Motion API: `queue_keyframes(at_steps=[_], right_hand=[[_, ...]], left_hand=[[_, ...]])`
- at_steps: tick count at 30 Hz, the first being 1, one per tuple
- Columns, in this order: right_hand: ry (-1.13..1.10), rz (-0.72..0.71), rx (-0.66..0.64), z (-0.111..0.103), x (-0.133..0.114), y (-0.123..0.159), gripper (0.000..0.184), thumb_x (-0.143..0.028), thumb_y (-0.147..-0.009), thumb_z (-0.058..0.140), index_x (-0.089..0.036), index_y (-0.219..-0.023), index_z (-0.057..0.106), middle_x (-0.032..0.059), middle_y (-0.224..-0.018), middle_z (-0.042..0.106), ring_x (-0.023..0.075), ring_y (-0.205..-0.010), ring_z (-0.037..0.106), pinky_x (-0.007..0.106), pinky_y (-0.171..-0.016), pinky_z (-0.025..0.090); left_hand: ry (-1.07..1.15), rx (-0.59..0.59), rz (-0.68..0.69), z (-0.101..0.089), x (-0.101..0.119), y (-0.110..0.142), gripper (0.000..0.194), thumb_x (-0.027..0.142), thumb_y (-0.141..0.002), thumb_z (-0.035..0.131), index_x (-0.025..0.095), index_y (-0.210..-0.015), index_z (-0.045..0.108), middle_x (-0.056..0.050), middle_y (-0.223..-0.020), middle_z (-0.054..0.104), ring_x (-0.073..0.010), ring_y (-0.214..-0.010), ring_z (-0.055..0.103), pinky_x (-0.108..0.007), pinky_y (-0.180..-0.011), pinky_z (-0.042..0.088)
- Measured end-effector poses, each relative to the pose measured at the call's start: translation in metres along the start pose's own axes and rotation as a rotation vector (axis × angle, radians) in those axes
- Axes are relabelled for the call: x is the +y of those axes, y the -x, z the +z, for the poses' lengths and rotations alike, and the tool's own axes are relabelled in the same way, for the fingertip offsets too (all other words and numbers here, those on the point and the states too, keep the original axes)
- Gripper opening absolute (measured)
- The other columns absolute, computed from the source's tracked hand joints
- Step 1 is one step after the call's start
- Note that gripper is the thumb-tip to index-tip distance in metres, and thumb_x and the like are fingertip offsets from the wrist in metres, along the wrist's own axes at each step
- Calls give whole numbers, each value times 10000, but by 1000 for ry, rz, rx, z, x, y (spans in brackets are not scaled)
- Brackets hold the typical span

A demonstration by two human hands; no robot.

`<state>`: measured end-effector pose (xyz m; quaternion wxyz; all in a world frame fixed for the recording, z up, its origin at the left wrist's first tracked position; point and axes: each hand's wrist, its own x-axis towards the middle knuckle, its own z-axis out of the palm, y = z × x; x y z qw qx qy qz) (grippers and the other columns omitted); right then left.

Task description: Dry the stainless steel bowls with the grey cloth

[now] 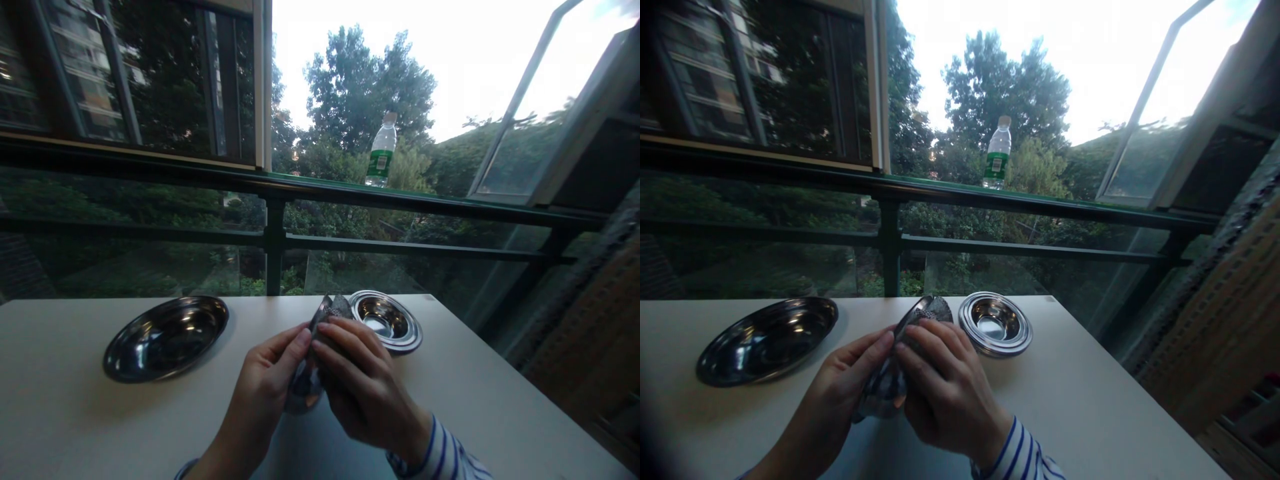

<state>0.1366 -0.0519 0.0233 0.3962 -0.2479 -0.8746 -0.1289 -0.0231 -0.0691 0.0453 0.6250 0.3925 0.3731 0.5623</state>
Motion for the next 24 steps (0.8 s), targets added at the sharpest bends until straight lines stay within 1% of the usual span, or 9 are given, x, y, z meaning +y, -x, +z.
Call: queue_keyframes(at_steps=[5, 7, 10, 13, 16, 19, 20, 22, 24], right_hand=[[-26, 142, 40, 0, 5, 0, 416, -168, -817, 417, -142, -1229, 470, 140, -1250, 496, 259, -1194, 419, 473, -959, 398], [-14, 103, 34, -1, 2, 0, 425, -183, -807, 434, -136, -1228, 472, 144, -1252, 498, 271, -1205, 405, 484, -959, 393], [4, -27, -4, 1, -6, -1, 467, -197, -781, 461, -129, -1243, 461, 140, -1258, 505, 286, -1230, 376, 502, -977, 366], [-9, -38, -9, 3, -6, -1, 481, -188, -784, 454, -139, -1263, 443, 132, -1277, 495, 280, -1238, 370, 496, -989, 355], [-69, 109, 55, 4, 6, 2, 447, -188, -822, 417, -163, -1268, 438, 127, -1301, 471, 267, -1236, 382, 488, -989, 363], [-140, 353, 113, 4, 15, 4, 378, -172, -870, 363, -189, -1231, 475, 106, -1261, 510, 222, -1189, 447, 440, -976, 399], [-150, 400, 121, 4, 16, 4, 368, -170, -878, 354, -192, -1221, 484, 101, -1249, 520, 214, -1177, 460, 430, -972, 406], [-138, 382, 115, 2, 11, 3, 374, -172, -870, 367, -187, -1226, 480, 102, -1256, 516, 224, -1189, 446, 445, -979, 395], [-100, 253, 78, 0, 1, 2, 417, -177, -840, 405, -173, -1253, 458, 111, -1286, 491, 254, -1226, 397, 483, -993, 362]], left_hand=[[-6, 20, -40, 1, 1, 1, 307, 298, -699, 671, 150, -968, 691, -42, -683, 691, -127, -571, 607, -207, -541, 458], [6, 35, -40, 1, 0, 1, 312, 309, -701, 667, 154, -972, 690, -43, -688, 693, -131, -575, 611, -207, -529, 457], [19, 45, -30, -1, -2, -2, 316, 322, -678, 689, 169, -955, 699, -42, -723, 700, -135, -590, 619, -228, -579, 477], [-13, 25, -13, -3, -2, -4, 294, 329, -639, 721, 174, -890, 721, -41, -719, 700, -147, -625, 627, -239, -625, 482], [-74, -6, 13, -2, 0, -3, 249, 336, -656, 703, 160, -830, 733, -32, -646, 675, -151, -627, 615, -224, -589, 460], [-130, -25, 40, 1, 2, 1, 243, 353, -693, 666, 137, -783, 733, -15, -564, 621, -106, -516, 538, -195, -495, 402], [-140, -27, 45, 1, 3, 1, 246, 356, -699, 660, 131, -769, 731, -14, -555, 612, -96, -497, 515, -190, -481, 387], [-142, -15, 46, 0, 3, 2, 241, 355, -700, 658, 132, -761, 727, -21, -570, 621, -97, -506, 514, -189, -484, 382], [-124, -4, 39, -1, 3, 2, 227, 343, -695, 665, 145, -787, 725, -30, -607, 644, -119, -559, 554, -200, -524, 408]])
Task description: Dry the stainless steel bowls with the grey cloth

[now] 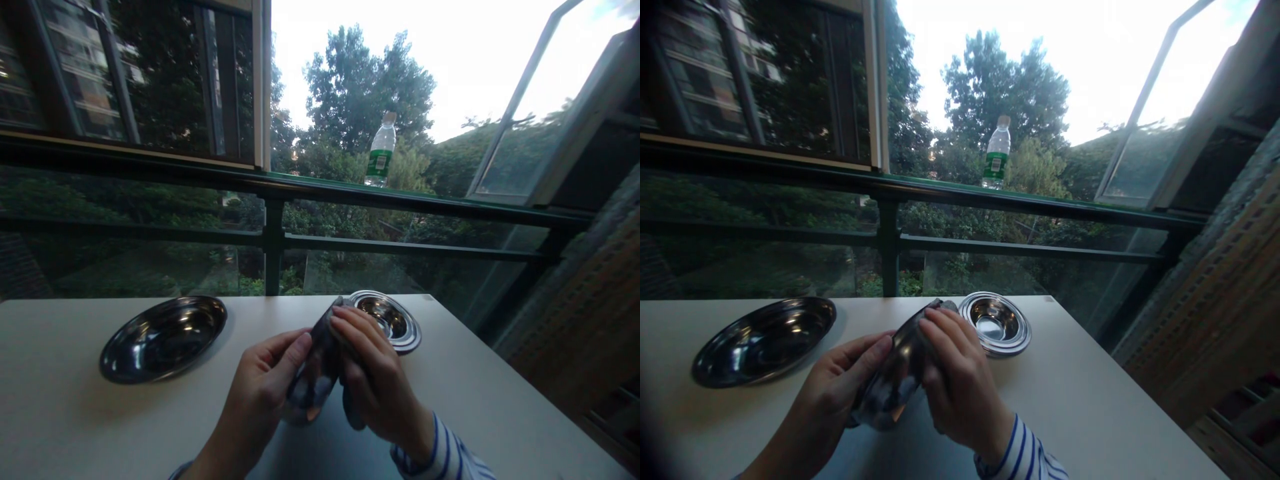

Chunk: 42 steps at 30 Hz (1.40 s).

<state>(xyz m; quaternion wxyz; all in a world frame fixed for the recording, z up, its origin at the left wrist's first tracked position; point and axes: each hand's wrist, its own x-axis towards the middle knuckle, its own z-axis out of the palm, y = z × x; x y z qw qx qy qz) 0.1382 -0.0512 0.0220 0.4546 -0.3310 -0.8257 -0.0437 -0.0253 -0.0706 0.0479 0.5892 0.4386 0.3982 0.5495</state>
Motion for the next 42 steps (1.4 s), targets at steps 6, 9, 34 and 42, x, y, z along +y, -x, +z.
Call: queue_keyframes(at_steps=[6, 9, 34, 42], right_hand=[[-27, -93, 0, 0, -1, -1, 420, -168, -819, 430, -177, -1236, 475, 101, -1266, 507, 258, -1224, 393, 477, -999, 349], [-136, 186, 89, 4, 15, -2, 341, -186, -874, 365, -189, -1174, 528, 91, -1210, 554, 223, -1151, 483, 429, -962, 404], [134, -317, -101, 2, -8, 2, 500, -209, -794, 472, -145, -1287, 425, 94, -1310, 491, 284, -1268, 340, 499, -1035, 298], [113, -190, 22, 2, -5, 3, 462, -167, -800, 421, -127, -1259, 452, 112, -1296, 499, 269, -1265, 355, 495, -1010, 346]], left_hand=[[-6, -22, -8, -1, 0, -1, 239, 354, -702, 655, 150, -806, 721, -30, -618, 648, -145, -589, 584, -228, -567, 442], [-30, -18, -21, -1, 1, 0, 255, 367, -707, 648, 147, -815, 719, -34, -617, 650, -149, -582, 590, -222, -534, 432], [129, 45, -13, -5, -5, -6, 232, 348, -680, 687, 161, -813, 715, -12, -607, 649, -111, -552, 576, -190, -532, 450], [176, 56, -38, -3, -3, -3, 224, 340, -686, 682, 156, -809, 711, -2, -582, 630, -97, -509, 546, -190, -503, 442]])
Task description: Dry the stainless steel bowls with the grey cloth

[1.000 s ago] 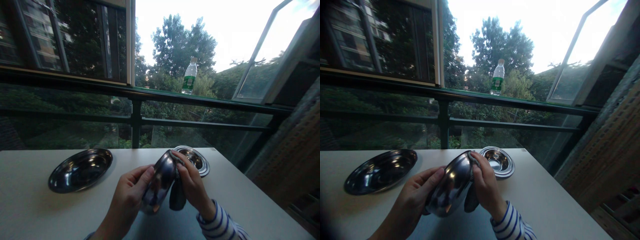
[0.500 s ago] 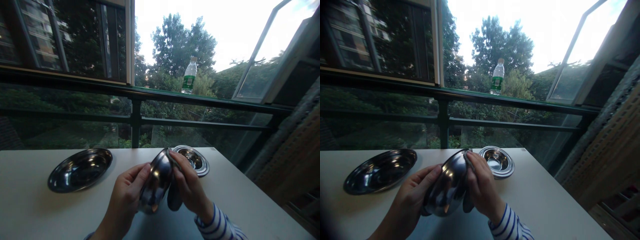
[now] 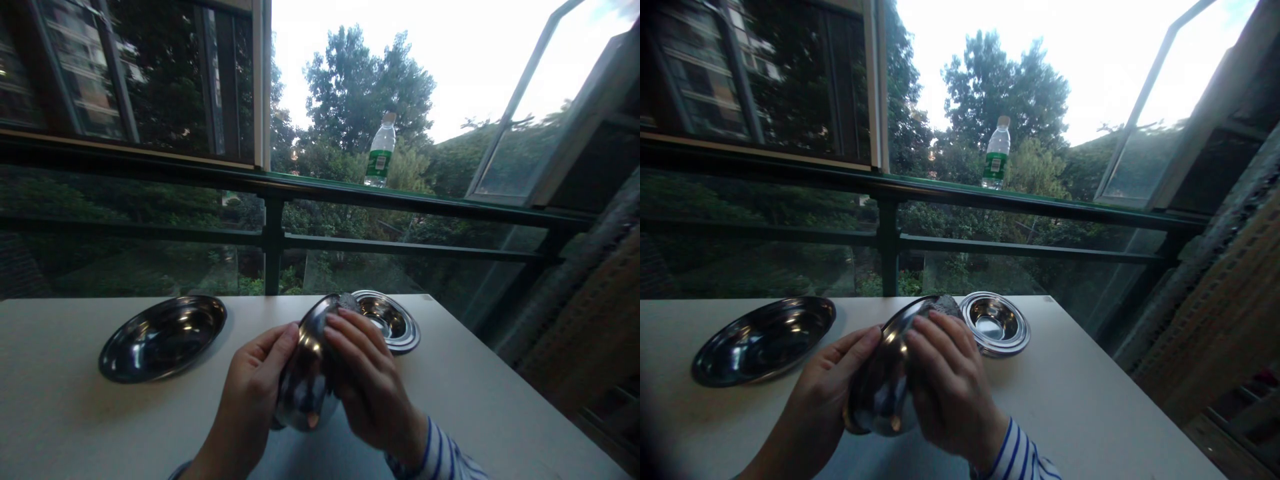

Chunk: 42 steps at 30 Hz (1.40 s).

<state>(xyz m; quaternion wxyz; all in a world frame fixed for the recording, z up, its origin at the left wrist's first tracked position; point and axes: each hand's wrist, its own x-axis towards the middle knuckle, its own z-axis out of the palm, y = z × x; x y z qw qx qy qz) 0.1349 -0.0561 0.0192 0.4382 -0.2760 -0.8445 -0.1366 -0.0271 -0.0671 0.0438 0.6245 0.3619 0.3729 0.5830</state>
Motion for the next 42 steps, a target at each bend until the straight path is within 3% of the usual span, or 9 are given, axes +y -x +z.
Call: queue_keyframes(at_steps=[4, 10, 15, 20, 22, 26, 32, 38, 42], right_hand=[[90, -289, -89, 5, -8, 2, 476, -179, -757, 460, -123, -1228, 492, 76, -1303, 506, 274, -1287, 318, 485, -1061, 272], [-29, 62, 25, 3, 4, 2, 485, -150, -812, 386, -120, -1296, 406, 124, -1338, 449, 272, -1286, 323, 503, -993, 366], [51, -253, -74, 4, -5, 1, 455, -158, -763, 458, -105, -1213, 497, 98, -1282, 519, 278, -1285, 322, 492, -1052, 283], [-44, 53, -6, 0, 3, -1, 454, -159, -821, 393, -129, -1272, 430, 123, -1299, 494, 254, -1262, 367, 483, -991, 378], [-35, 47, -11, -1, 3, 0, 465, -174, -824, 397, -137, -1288, 417, 123, -1302, 493, 263, -1265, 363, 498, -989, 375], [16, -178, -107, 0, -1, 0, 472, -223, -799, 463, -134, -1263, 448, 106, -1276, 527, 280, -1277, 343, 510, -1034, 310], [-75, 109, 1, 0, 10, 1, 462, -149, -822, 376, -135, -1281, 423, 115, -1311, 483, 244, -1264, 368, 477, -1003, 369], [54, -282, -63, 6, -13, 0, 369, -212, -770, 471, -127, -1112, 581, 67, -1231, 573, 247, -1257, 375, 437, -1077, 273], [58, -232, -69, 5, -9, -2, 410, -213, -772, 466, -123, -1165, 545, 83, -1236, 566, 243, -1259, 375, 437, -1071, 281]], left_hand=[[62, -4, 15, -3, 0, -3, 188, 323, -699, 674, 159, -787, 706, 6, -592, 631, -91, -514, 545, -181, -487, 436], [112, 20, -17, -1, 2, -3, 166, 302, -702, 671, 148, -762, 691, -9, -583, 651, -104, -492, 569, -207, -510, 464], [162, 37, -35, -2, 2, -4, 150, 282, -686, 682, 140, -733, 678, -6, -567, 650, -102, -477, 570, -186, -473, 442], [90, 36, -30, 0, 1, -2, 178, 308, -709, 666, 136, -754, 675, -7, -578, 652, -100, -484, 566, -203, -513, 458], [87, 25, -46, 0, 0, -2, 183, 317, -709, 665, 137, -744, 671, -5, -575, 647, -106, -496, 571, -207, -518, 460], [92, 16, -25, -1, -1, -2, 173, 313, -701, 673, 144, -739, 669, 19, -551, 613, -88, -492, 547, -185, -509, 442], [41, 32, -46, 0, -1, -2, 205, 339, -708, 663, 141, -761, 674, -4, -584, 643, -104, -508, 560, -201, -509, 445], [110, 21, -27, -1, 0, -3, 159, 305, -707, 669, 151, -741, 686, 9, -589, 642, -88, -505, 547, -175, -482, 427], [76, -12, -17, 0, -1, -1, 165, 297, -697, 678, 151, -770, 702, 5, -603, 647, -96, -519, 563, -191, -524, 452]])
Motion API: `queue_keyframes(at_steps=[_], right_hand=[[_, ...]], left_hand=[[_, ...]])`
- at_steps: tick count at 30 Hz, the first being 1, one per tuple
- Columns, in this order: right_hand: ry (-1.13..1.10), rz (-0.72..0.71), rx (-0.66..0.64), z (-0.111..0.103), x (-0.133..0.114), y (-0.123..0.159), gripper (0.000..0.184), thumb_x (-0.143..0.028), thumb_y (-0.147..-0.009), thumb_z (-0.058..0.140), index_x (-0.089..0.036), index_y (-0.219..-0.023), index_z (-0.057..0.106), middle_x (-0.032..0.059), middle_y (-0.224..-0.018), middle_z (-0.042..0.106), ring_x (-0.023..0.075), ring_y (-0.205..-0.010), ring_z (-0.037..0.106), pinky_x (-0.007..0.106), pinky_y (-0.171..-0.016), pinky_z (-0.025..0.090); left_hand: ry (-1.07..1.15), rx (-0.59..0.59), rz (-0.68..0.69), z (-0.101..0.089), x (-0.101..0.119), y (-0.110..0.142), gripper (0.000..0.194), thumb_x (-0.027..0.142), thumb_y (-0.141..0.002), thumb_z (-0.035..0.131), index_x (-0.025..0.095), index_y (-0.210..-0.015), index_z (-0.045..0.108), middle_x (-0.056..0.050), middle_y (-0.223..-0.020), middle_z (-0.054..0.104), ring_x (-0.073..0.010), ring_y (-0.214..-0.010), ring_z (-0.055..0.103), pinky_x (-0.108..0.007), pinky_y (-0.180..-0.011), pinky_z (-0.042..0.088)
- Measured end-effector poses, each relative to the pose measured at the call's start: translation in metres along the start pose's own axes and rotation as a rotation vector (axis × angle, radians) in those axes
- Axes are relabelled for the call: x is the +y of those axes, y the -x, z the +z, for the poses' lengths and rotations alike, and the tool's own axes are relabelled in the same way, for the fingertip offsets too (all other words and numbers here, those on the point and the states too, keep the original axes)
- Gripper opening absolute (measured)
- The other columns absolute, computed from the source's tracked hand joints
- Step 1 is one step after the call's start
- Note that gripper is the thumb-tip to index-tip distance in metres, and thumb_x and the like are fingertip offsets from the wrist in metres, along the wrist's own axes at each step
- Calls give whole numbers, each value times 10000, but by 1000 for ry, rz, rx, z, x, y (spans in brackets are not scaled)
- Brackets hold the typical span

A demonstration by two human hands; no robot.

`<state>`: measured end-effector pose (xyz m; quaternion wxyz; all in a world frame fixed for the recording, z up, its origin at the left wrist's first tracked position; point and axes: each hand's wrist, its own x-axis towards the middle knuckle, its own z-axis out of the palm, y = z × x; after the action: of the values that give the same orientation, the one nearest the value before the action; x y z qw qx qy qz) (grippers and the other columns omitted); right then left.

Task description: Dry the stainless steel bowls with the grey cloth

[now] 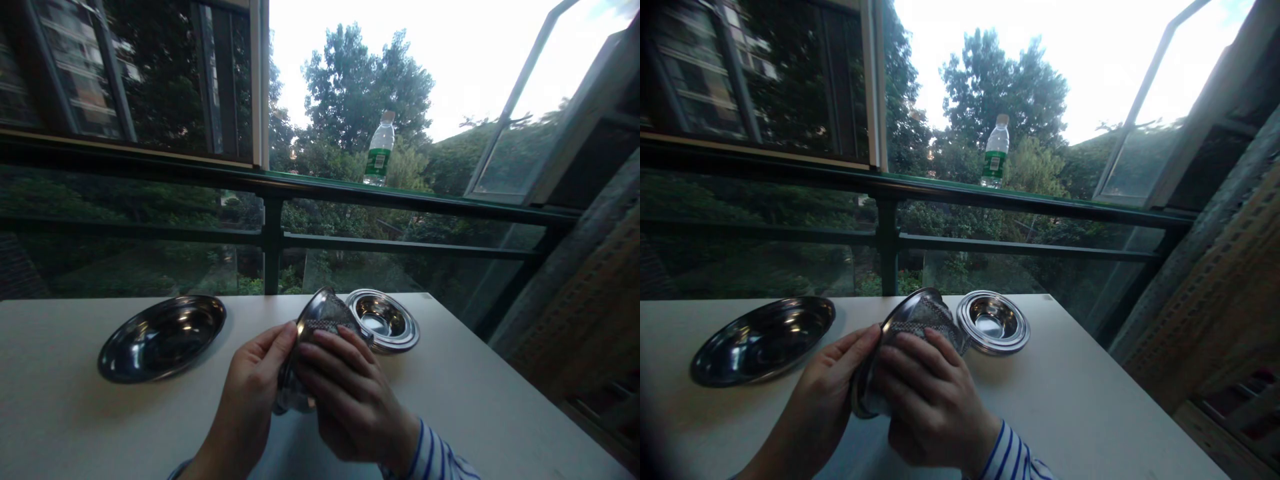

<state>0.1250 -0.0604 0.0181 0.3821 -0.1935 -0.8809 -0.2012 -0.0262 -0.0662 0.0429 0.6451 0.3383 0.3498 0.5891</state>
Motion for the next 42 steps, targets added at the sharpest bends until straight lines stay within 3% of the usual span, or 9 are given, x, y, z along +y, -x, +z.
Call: queue_keyframes(at_steps=[5, 11, 13, 24, 27, 33, 35, 39, 42], right_hand=[[-130, 368, 62, -5, 16, 6, 428, -158, -826, 383, -160, -1247, 456, 105, -1281, 509, 238, -1246, 387, 465, -992, 383], [-38, 106, -47, -3, -1, 2, 501, -236, -781, 462, -124, -1269, 444, 109, -1309, 491, 284, -1279, 327, 507, -1050, 275], [-59, 122, -32, -4, 0, 1, 492, -222, -786, 459, -131, -1269, 442, 103, -1309, 492, 273, -1273, 336, 497, -1050, 276], [-506, 832, 295, 11, 41, 19, 360, -253, -903, 356, -194, -1212, 531, 70, -1199, 589, 207, -1116, 532, 376, -940, 431], [-408, 706, 253, 3, 30, 13, 389, -211, -894, 345, -203, -1256, 487, 67, -1269, 533, 211, -1191, 463, 411, -1001, 370], [-127, 207, -8, -12, 10, 1, 487, -225, -823, 430, -156, -1304, 414, 94, -1329, 470, 274, -1277, 334, 510, -1043, 279], [-127, 199, -8, -9, 16, 3, 494, -225, -825, 422, -150, -1313, 400, 97, -1338, 458, 270, -1282, 330, 505, -1046, 281], [-151, 441, 91, -5, 27, 8, 466, -150, -863, 336, -174, -1327, 380, 93, -1327, 467, 214, -1257, 381, 442, -1019, 358], [-103, 301, 17, -10, 20, 5, 488, -183, -843, 391, -146, -1330, 384, 100, -1352, 442, 250, -1293, 321, 476, -1043, 310]], left_hand=[[-93, 26, -13, 3, -3, 4, 225, 341, -691, 677, 139, -784, 708, -6, -571, 633, -113, -518, 569, -192, -495, 434], [-71, 15, 30, 2, -1, 1, 201, 319, -655, 708, 149, -761, 715, -19, -617, 664, -124, -569, 592, -195, -529, 454], [-101, 20, 39, 3, 0, 2, 198, 316, -650, 711, 148, -755, 718, -28, -635, 678, -135, -596, 605, -198, -543, 461], [-7, 58, 26, -7, 14, -5, 151, 300, -634, 720, 182, -727, 725, -9, -589, 686, -121, -478, 588, -206, -487, 474], [-32, 40, 11, -7, 10, -5, 178, 313, -646, 712, 171, -752, 725, -19, -609, 692, -130, -496, 601, -213, -493, 473], [-39, -11, -16, -3, 1, -4, 190, 298, -669, 703, 151, -789, 715, -17, -616, 691, -111, -506, 596, -196, -509, 460], [-19, 1, -16, -4, 3, -5, 175, 292, -676, 697, 156, -786, 711, -13, -621, 694, -112, -509, 600, -206, -530, 477], [36, 76, -38, -4, 6, -7, 127, 270, -666, 702, 161, -730, 700, -9, -601, 692, -119, -498, 606, -213, -523, 492], [94, 85, -52, -4, 6, -7, 126, 256, -653, 712, 151, -718, 692, -13, -593, 689, -116, -498, 609, -208, -525, 496]])
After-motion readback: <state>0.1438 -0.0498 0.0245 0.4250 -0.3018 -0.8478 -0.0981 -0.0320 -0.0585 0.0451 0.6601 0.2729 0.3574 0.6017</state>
